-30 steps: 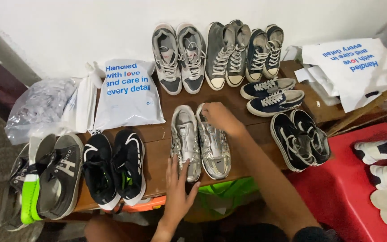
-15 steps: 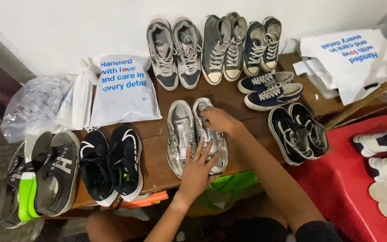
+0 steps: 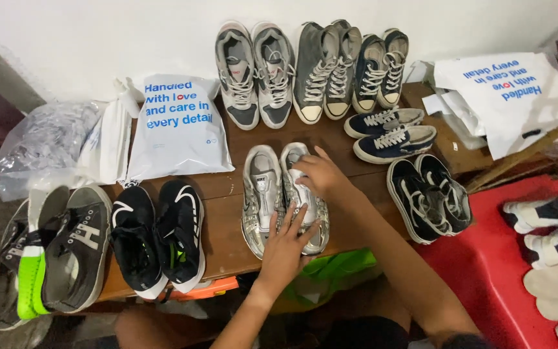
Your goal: Cleaning sneakers with a spray bottle and placing them into individual plastic bags for storage or shipping.
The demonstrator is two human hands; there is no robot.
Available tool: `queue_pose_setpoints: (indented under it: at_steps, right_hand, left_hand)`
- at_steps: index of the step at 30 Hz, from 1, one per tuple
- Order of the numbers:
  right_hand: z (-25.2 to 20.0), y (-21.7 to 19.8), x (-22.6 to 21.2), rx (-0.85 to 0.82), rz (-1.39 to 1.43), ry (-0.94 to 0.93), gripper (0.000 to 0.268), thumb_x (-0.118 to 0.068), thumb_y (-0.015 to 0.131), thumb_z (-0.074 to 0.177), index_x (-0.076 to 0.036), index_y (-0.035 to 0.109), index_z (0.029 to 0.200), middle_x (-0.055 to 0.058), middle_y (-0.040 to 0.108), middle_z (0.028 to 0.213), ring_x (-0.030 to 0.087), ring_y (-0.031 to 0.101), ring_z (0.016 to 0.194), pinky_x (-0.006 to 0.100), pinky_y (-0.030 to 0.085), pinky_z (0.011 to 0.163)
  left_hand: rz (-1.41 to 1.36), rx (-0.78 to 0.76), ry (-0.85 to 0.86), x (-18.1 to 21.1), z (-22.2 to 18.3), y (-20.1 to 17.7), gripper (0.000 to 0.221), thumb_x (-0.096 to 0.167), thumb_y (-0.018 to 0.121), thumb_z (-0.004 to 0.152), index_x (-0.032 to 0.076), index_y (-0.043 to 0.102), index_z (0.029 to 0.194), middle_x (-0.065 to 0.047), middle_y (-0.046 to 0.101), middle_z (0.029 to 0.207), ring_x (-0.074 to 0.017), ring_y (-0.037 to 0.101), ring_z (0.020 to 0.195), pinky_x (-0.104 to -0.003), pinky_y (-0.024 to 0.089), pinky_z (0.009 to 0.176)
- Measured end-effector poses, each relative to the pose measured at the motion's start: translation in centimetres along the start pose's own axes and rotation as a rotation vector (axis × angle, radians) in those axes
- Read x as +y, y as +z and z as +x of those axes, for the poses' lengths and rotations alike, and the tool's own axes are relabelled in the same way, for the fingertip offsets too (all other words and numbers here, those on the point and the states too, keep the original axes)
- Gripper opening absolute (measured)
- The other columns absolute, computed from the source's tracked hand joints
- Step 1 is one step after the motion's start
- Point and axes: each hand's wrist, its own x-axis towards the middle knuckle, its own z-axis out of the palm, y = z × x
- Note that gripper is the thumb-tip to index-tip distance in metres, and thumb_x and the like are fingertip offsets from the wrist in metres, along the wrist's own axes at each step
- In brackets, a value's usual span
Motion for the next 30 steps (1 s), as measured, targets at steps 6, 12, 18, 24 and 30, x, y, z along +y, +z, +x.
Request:
queue_pose_setpoints:
  at_steps: [6, 12, 18, 24, 30]
  right_hand:
    - [-3.5, -0.4, -3.2, 0.343, -0.042, -0.224, 0.031, -0.025, 0.059, 0.105, -0.011, 0.066, 0.131, 0.005, 0.06, 0.092, 0.027, 0.064, 0.089, 0.042, 0.049, 0.091]
    - [-5.0, 0.1, -3.9, 0.392, -0.055, -0.203, 0.025, -0.017, 0.059, 0.103, -0.009, 0.067, 0.125, 0.007, 0.065, 0.107, 0.027, 0.062, 0.105, 0.045, 0.043, 0.101]
    - [-6.1, -3.9, -6.7, 0.569, 0.45, 0.101, 0.032, -0.008, 0.045, 0.102, -0.004, 0.062, 0.128, 0.015, 0.062, 0.12, 0.037, 0.064, 0.113, 0.046, 0.052, 0.095]
    - [-4.9, -4.4, -3.4, 0.443, 0.655, 0.178, 0.052, 0.002, 0.038, 0.085, -0.001, 0.06, 0.133, 0.017, 0.058, 0.128, 0.039, 0.058, 0.124, 0.053, 0.048, 0.106]
    - [-5.0, -3.7, -2.1, 0.312, 0.722, 0.159, 0.063, 0.001, 0.042, 0.079, 0.0, 0.053, 0.141, 0.021, 0.053, 0.136, 0.043, 0.048, 0.136, 0.059, 0.042, 0.111]
  left_hand:
    - [-0.043, 0.024, 0.004, 0.2, 0.3, -1.1, 0.084, 0.039, 0.086, 0.076, 0.024, 0.05, 0.15, -0.016, 0.027, 0.166, -0.0398, 0.014, 0.156, -0.064, 0.005, 0.122]
    - [-0.263, 0.227, 0.01, 1.3, 0.2, -2.9, 0.074, 0.037, 0.085, 0.083, -0.003, 0.055, 0.137, -0.028, 0.045, 0.148, -0.0472, 0.032, 0.146, -0.067, 0.017, 0.119]
    - [0.099, 0.269, -0.018, -3.6, 12.7, -0.5, 0.085, 0.024, 0.085, 0.075, 0.006, 0.04, 0.144, -0.014, 0.067, 0.119, -0.0333, 0.064, 0.117, -0.049, 0.046, 0.104]
    - [0.281, -0.117, -0.16, -2.5, 18.2, -4.3, 0.046, 0.034, 0.066, 0.089, 0.002, 0.068, 0.122, -0.021, 0.064, 0.119, -0.0406, 0.063, 0.112, -0.052, 0.053, 0.09]
    - [0.193, -0.568, 0.047, -7.3, 21.9, -2.7, 0.063, 0.06, 0.061, 0.089, 0.002, 0.079, 0.108, -0.022, 0.075, 0.117, -0.0429, 0.067, 0.119, -0.053, 0.052, 0.103]
